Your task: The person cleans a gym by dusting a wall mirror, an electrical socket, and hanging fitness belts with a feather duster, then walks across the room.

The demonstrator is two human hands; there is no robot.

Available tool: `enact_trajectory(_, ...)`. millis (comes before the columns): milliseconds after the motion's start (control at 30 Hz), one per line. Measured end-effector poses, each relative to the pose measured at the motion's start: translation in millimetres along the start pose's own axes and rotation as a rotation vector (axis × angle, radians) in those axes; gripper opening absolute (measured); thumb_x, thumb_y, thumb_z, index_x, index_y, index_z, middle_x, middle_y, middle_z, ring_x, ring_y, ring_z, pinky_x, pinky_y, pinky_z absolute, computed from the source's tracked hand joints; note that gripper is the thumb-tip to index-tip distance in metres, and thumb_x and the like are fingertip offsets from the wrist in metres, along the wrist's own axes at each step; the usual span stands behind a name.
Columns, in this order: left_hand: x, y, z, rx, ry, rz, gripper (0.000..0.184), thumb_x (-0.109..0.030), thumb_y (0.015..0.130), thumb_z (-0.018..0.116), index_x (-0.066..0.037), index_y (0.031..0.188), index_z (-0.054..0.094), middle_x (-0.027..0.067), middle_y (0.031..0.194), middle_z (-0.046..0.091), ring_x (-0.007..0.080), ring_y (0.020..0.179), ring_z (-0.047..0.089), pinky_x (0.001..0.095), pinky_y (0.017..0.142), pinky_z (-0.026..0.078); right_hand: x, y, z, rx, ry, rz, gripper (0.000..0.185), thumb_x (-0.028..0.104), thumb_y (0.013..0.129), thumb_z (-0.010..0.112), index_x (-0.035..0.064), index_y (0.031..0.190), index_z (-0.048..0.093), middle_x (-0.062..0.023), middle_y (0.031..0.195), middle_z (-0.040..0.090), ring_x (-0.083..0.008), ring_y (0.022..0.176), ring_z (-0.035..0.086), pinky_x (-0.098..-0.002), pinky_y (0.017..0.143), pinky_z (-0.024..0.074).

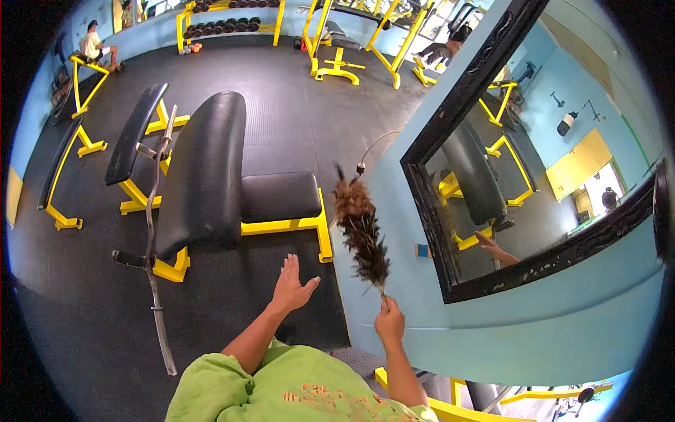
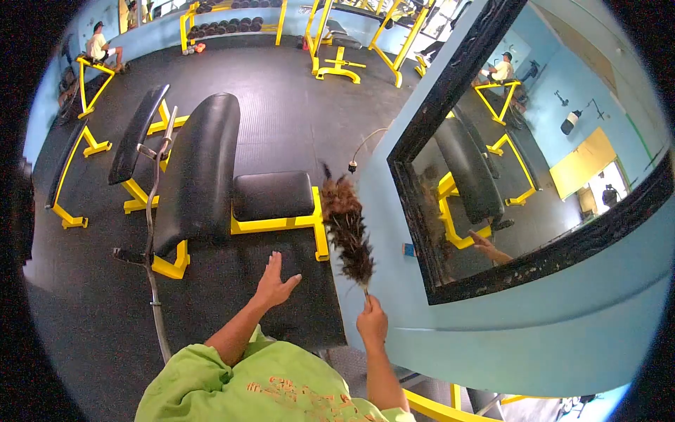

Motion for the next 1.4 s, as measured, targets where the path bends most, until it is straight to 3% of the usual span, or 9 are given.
enact_trajectory(167, 5, -2, -2, 0.046, -0.015, -0.017, 0.085, -0.044, 0.085, 0.054, 0.006, 0.141, 0.013, 0.0242, 0.148, 0.012, 0.0334, 0.139, 0.011, 0.0376, 0.113, 0.012, -71, -69, -7, -0.239, 0.015, -0.135, 0.026, 0.011, 0.087, 0.05, 0.0037, 0.111, 0.059, -0.0181, 0.097, 0.064, -0.0343, 0.086, 0.063, -0.0378, 0.074, 0.0491)
enact_trajectory(233, 7, 0, -1, 0.071, -0.015, -0.016, 0.085, -0.044, 0.085, 0.054, 0.006, 0.141, 0.013, 0.024, 0.148, 0.012, 0.0333, 0.139, 0.011, 0.0376, 0.113, 0.012, -89, -100, -38, -0.227, 0.097, 0.068, 0.026, 0.009, 0.087, 0.049, 0.0006, 0.11, 0.06, -0.0182, 0.098, 0.064, -0.0337, 0.087, 0.063, -0.0368, 0.076, 0.0493)
enact_trajectory(400, 8, 5, 10, 0.065, -0.025, 0.065, 0.086, -0.043, 0.084, 0.056, 0.008, 0.14, 0.016, 0.0264, 0.147, 0.014, 0.0358, 0.138, 0.013, 0.0388, 0.112, 0.014, -137, -128, -79, -0.449, -0.211, -0.035, 0.025, 0.009, 0.086, 0.05, 0.003, 0.108, 0.061, -0.0188, 0.099, 0.064, -0.0344, 0.085, 0.062, -0.0385, 0.075, 0.05)
enact_trajectory(667, -19, 8, 35, 0.143, -0.026, 0.19, 0.087, -0.045, 0.083, 0.056, 0.009, 0.139, 0.016, 0.0284, 0.146, 0.015, 0.0369, 0.137, 0.014, 0.0404, 0.112, 0.014, -70, -55, -77, -0.396, -0.191, -0.068, 0.025, 0.014, 0.086, 0.053, 0.012, 0.109, 0.062, -0.0145, 0.09, 0.062, -0.0344, 0.083, 0.059, -0.0421, 0.069, 0.0484)
enact_trajectory(867, -2, 9, 29, 0.179, 0.005, 0.101, 0.088, -0.048, 0.084, 0.054, 0.009, 0.139, 0.015, 0.0282, 0.146, 0.013, 0.0368, 0.138, 0.012, 0.0404, 0.112, 0.014, -133, -104, -58, -0.398, -0.19, -0.055, 0.027, 0.014, 0.086, 0.053, 0.0077, 0.111, 0.061, -0.0164, 0.092, 0.064, -0.0354, 0.085, 0.061, -0.0403, 0.073, 0.0487)
enact_trajectory(1067, -13, 9, 41, 0.231, -0.014, 0.129, 0.089, -0.048, 0.084, 0.055, 0.01, 0.139, 0.015, 0.029, 0.146, 0.013, 0.0374, 0.137, 0.013, 0.0403, 0.112, 0.014, -22, 18, -45, -0.15, -0.074, 0.017, 0.027, 0.013, 0.087, 0.052, 0.0098, 0.112, 0.06, -0.0199, 0.097, 0.064, -0.0383, 0.086, 0.06, -0.0411, 0.075, 0.0485)
enact_trajectory(1167, -8, 5, 43, 0.203, -0.027, 0.182, 0.089, -0.046, 0.083, 0.056, 0.011, 0.138, 0.017, 0.0303, 0.145, 0.016, 0.0381, 0.137, 0.015, 0.0403, 0.112, 0.014, 1, 51, -20, -0.255, 0.14, -0.164, 0.027, 0.014, 0.086, 0.052, 0.0095, 0.111, 0.06, -0.0197, 0.095, 0.064, -0.0373, 0.083, 0.061, -0.0408, 0.075, 0.0485)
enact_trajectory(1300, 1, 5, 28, 0.136, -0.088, 0.175, 0.086, -0.042, 0.081, 0.061, 0.012, 0.136, 0.021, 0.032, 0.142, 0.02, 0.0397, 0.135, 0.018, 0.0402, 0.112, 0.016, 74, 70, -54, -0.139, 0.229, -0.061, 0.03, 0.011, 0.085, 0.051, 0.0081, 0.114, 0.058, -0.0203, 0.092, 0.064, -0.0366, 0.081, 0.062, -0.0411, 0.074, 0.0486)
enact_trajectory(1400, 17, 14, 22, 0.071, -0.107, 0.149, 0.085, -0.038, 0.08, 0.063, 0.012, 0.135, 0.022, 0.0321, 0.142, 0.021, 0.0402, 0.135, 0.02, 0.0395, 0.111, 0.016, 103, 91, -65, -0.165, 0.371, -0.303, 0.039, 0.003, 0.083, 0.047, 0.0023, 0.122, 0.05, -0.0196, 0.085, 0.062, -0.0298, 0.076, 0.061, -0.0388, 0.072, 0.0478)
Point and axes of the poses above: each hand's wrist, its own y-axis towards the middle knuckle, its own z-axis out of the palm, x = y × z, the point moved 1 cm from there along y, towards the middle knuckle
